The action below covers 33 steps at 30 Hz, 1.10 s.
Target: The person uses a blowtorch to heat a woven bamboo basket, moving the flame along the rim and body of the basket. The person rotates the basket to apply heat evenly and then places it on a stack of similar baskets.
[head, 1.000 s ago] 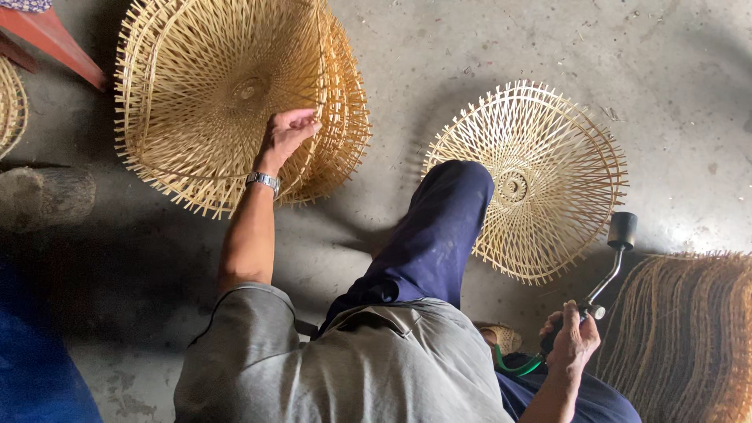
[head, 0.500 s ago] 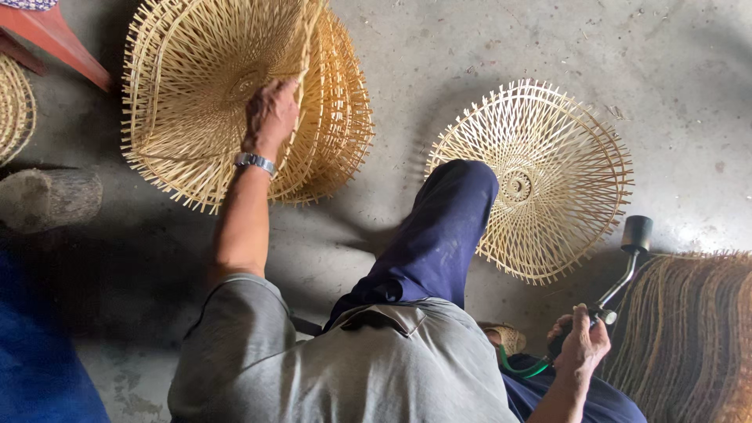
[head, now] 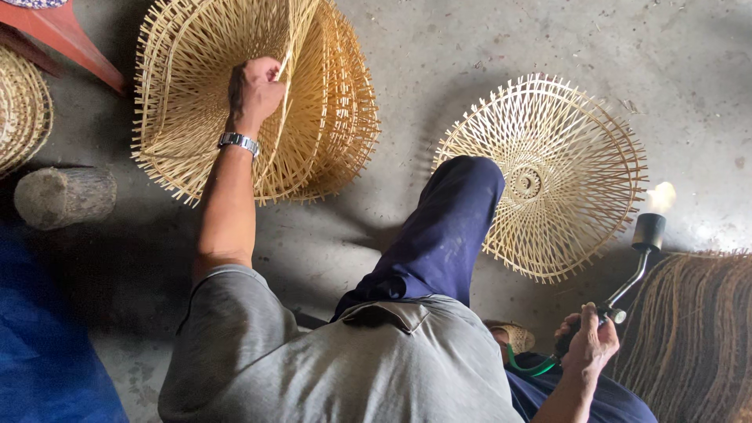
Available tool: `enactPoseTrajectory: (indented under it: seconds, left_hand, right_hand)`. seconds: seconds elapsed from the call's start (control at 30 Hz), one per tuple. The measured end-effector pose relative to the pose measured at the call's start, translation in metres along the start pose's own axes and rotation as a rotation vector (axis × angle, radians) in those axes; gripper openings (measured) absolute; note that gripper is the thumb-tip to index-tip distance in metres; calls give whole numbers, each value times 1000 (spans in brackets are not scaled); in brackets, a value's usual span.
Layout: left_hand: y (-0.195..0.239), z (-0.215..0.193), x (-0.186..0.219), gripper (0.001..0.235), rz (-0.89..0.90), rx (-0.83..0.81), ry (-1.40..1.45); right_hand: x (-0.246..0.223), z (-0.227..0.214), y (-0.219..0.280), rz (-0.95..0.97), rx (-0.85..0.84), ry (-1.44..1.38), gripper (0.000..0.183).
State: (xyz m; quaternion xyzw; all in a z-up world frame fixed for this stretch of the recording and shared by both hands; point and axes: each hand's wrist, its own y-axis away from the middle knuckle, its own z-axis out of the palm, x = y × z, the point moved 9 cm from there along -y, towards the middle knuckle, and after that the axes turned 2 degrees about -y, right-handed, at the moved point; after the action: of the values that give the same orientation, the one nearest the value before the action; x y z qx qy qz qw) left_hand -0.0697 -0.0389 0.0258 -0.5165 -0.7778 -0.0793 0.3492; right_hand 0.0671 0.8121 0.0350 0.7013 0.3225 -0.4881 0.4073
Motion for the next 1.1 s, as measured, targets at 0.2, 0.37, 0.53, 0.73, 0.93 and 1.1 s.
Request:
enactPoseTrajectory:
  seconds: [0.2, 0.37, 0.53, 0.73, 0.93, 1.1]
  left_hand:
    - [3, 23, 0, 17, -108, -146, -96]
    - [3, 34, -3, 14, -164, -160, -149]
    - [6, 21, -4, 13, -57, -2, -262]
    - [10, -10, 41, 24, 368, 486, -535]
    - [-12, -4, 1, 18, -5, 63, -131]
    - [-12, -8, -7, 17, -58, -94, -133]
  right_hand:
    - [0, 1, 0, -31, -11, 23, 21]
    - [0, 1, 2, -8, 8, 5, 20]
    - [-2, 1, 5, -1, 5, -28, 18]
    - [1, 0, 4, -19, 3, -7, 20]
    - [9, -5, 1, -26, -4, -21, 20]
    - [14, -9, -2, -37, 0, -19, 21]
